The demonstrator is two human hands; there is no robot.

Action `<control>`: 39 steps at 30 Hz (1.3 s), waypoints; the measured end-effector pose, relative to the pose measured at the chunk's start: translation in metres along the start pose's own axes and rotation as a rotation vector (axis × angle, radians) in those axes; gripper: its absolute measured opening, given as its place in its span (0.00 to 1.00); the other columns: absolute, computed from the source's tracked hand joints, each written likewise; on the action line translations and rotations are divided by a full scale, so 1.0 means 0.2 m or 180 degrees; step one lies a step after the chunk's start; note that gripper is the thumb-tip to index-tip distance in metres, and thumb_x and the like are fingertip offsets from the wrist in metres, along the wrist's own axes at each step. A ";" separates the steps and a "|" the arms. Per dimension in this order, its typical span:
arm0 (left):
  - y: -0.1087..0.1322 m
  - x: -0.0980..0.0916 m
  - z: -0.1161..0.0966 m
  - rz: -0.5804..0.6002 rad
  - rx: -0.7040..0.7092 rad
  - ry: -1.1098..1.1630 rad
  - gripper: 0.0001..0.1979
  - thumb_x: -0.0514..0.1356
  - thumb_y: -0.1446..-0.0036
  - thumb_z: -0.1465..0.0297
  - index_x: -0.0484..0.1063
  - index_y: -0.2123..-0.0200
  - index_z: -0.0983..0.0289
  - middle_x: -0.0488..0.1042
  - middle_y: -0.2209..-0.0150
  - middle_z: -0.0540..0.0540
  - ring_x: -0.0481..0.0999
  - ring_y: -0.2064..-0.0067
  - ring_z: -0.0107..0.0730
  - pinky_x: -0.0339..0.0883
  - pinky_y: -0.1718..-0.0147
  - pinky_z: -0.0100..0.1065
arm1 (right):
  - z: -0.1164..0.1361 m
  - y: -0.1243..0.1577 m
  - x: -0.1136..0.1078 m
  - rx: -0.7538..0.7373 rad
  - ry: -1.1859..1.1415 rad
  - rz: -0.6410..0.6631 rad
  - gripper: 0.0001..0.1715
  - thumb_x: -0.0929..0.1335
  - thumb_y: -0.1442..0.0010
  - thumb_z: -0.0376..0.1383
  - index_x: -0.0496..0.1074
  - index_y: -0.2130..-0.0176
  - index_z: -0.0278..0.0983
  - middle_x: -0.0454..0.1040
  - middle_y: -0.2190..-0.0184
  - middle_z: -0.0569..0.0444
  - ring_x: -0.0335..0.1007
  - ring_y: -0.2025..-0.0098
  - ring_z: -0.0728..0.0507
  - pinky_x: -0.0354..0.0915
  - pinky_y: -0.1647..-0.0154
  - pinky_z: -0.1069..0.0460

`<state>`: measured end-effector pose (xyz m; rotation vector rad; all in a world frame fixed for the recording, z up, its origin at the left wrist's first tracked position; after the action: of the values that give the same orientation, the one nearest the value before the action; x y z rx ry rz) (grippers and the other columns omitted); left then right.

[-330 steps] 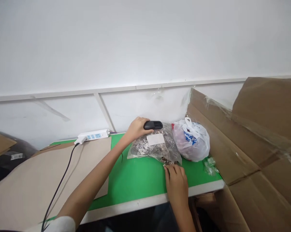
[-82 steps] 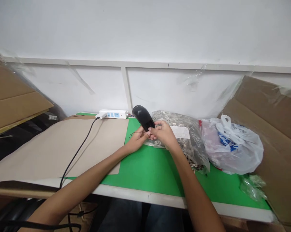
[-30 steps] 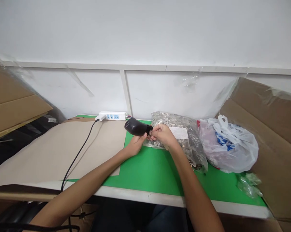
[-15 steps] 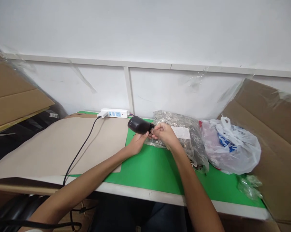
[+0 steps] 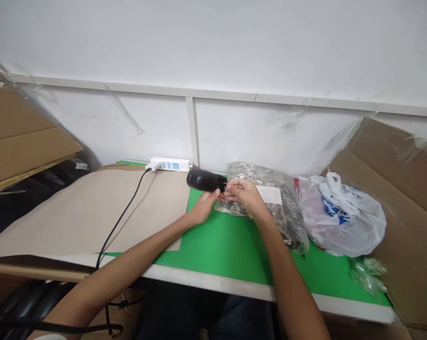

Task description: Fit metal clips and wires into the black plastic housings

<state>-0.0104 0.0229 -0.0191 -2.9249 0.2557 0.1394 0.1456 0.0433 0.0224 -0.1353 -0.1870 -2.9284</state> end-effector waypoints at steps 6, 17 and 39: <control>0.01 0.00 -0.02 0.0261 0.0287 -0.0474 0.29 0.50 0.32 0.46 0.75 0.47 0.63 0.79 0.46 0.59 0.73 0.37 0.45 0.60 0.30 0.45 | -0.02 -0.01 0.01 -0.0124 0.0097 -0.0112 0.18 0.79 0.46 0.44 0.74 0.68 0.37 0.77 0.73 0.52 0.77 0.72 0.48 0.77 0.68 0.55; 0.01 -0.07 -0.05 0.0300 0.0377 -0.1000 0.26 0.59 0.38 0.43 0.81 0.55 0.58 0.83 0.56 0.55 0.79 0.44 0.46 0.66 0.34 0.41 | -0.02 -0.01 0.01 -0.0225 0.0309 -0.0084 0.20 0.77 0.49 0.49 0.69 0.68 0.39 0.72 0.75 0.58 0.72 0.76 0.50 0.69 0.76 0.57; 0.05 -0.07 -0.01 0.0550 0.0002 -0.1236 0.21 0.61 0.38 0.48 0.84 0.54 0.54 0.80 0.63 0.52 0.80 0.50 0.47 0.72 0.45 0.34 | 0.00 0.02 0.02 -0.0448 0.0757 0.0321 0.35 0.73 0.48 0.67 0.69 0.70 0.39 0.67 0.81 0.59 0.62 0.79 0.50 0.60 0.77 0.55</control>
<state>-0.0260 0.0153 -0.0175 -2.7928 0.4407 0.7210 0.1429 0.0397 0.0228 0.1771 0.0610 -2.8243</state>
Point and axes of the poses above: each hand's wrist, its own y-axis away from the middle knuckle, its own x-axis out of the palm, z = x × y, the point moved 3 cm from there along -y, towards the middle knuckle
